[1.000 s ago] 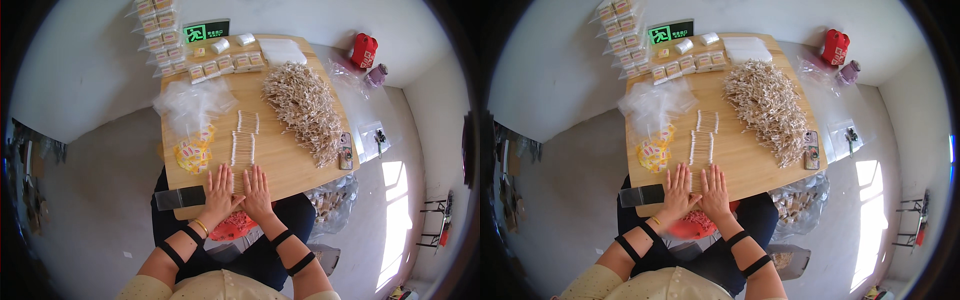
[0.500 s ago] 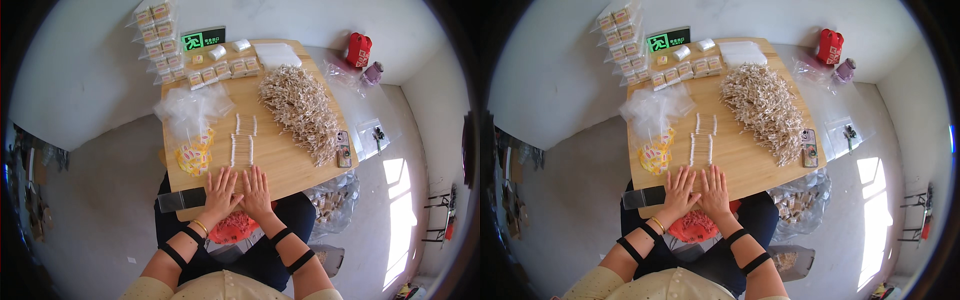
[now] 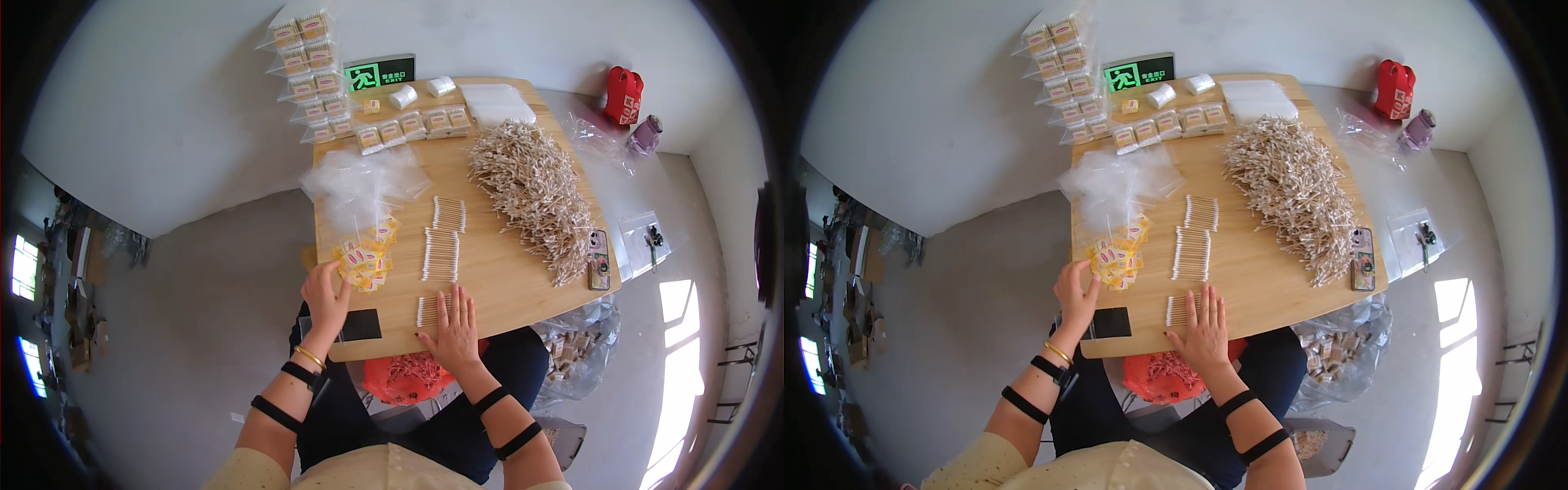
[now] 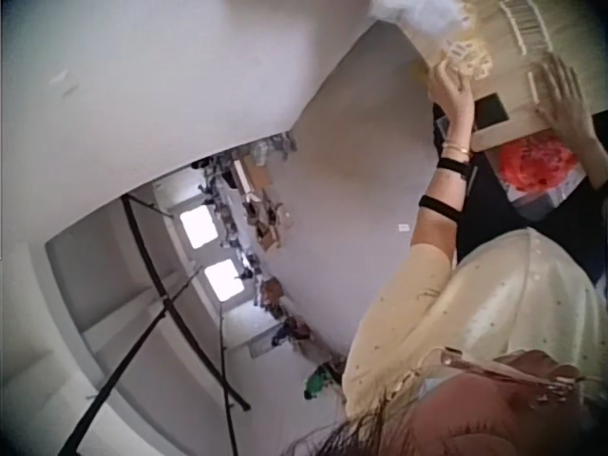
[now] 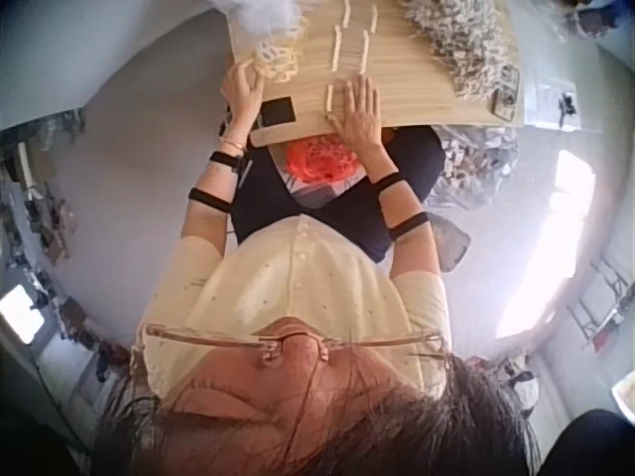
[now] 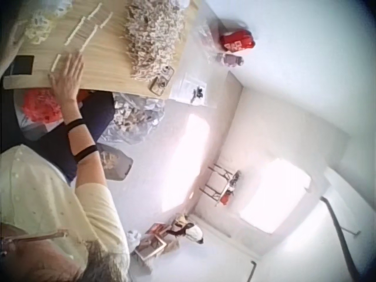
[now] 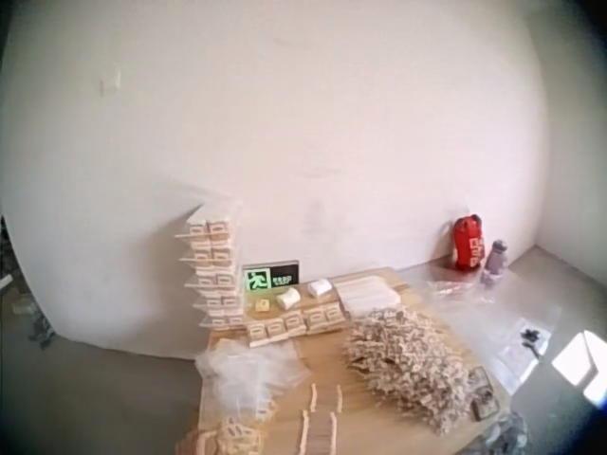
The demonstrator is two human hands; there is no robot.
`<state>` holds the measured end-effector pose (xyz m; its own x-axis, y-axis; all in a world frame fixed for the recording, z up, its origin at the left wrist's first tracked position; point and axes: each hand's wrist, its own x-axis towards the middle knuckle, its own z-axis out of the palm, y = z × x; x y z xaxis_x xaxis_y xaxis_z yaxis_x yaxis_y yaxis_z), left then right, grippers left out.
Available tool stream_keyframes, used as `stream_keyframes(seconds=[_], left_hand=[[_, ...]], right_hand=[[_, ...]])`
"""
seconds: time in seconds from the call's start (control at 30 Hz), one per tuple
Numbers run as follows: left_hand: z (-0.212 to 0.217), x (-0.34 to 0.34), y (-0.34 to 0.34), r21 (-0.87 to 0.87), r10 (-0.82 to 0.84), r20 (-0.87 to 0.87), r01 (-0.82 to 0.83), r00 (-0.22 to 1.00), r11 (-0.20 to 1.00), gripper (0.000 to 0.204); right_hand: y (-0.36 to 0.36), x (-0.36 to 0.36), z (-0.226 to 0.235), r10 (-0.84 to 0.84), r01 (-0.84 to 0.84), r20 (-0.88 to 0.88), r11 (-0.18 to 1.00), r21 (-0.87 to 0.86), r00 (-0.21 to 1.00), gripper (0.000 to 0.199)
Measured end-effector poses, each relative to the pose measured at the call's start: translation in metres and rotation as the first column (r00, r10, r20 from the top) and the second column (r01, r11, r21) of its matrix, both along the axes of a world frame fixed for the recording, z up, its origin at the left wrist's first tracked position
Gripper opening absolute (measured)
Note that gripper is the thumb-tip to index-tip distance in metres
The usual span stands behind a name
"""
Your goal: The person sits at a wooden table and organizes a large pile of cotton swabs into neat rows. They then pick up small plastic packets, place a bundle of swabs inside each packet, and seal them. The finished packets are stacked on the table.
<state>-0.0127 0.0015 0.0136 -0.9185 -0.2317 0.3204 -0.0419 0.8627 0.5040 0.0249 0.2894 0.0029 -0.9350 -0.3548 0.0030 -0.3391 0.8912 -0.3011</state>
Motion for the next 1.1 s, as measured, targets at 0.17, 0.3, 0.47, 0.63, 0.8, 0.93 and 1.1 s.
stream_keyframes(seconds=[0.17,0.3,0.47,0.63,0.8,0.93,1.1], left_hand=[[-0.014,-0.040,-0.045,0.143,0.022,0.289,-0.065,0.957,0.988,0.034],[-0.014,-0.051,-0.032,0.042,0.048,0.318,-0.064,0.947,0.997,0.034],[-0.017,-0.055,-0.045,0.274,0.021,0.368,-0.130,0.930,0.953,0.030],[0.004,-0.045,-0.052,0.729,-0.169,0.283,-0.097,0.944,0.677,0.013],[0.015,-0.011,-0.036,0.725,-0.440,0.389,0.025,0.810,0.688,0.014],[0.004,0.002,-0.023,0.601,-0.454,0.436,0.124,0.777,0.789,0.017],[0.007,0.000,-0.001,0.467,-0.412,0.394,0.207,0.821,0.860,0.020]], right_hand=[[-0.025,0.009,-0.002,0.034,-0.034,0.012,0.999,0.022,0.999,0.100],[-0.054,0.014,-0.002,0.047,-0.048,0.021,0.998,0.050,0.999,0.101],[-0.094,0.012,-0.004,0.085,-0.085,0.004,0.996,0.037,0.996,0.100],[-0.097,0.013,-0.002,0.085,-0.085,-0.002,0.996,0.018,0.996,0.100],[-0.096,0.012,0.001,0.087,-0.086,-0.009,0.995,0.050,0.996,0.099],[-0.100,0.013,0.002,0.096,-0.096,-0.020,0.995,0.027,0.995,0.099],[-0.097,0.012,0.002,0.092,-0.092,-0.015,0.995,0.032,0.996,0.099]])
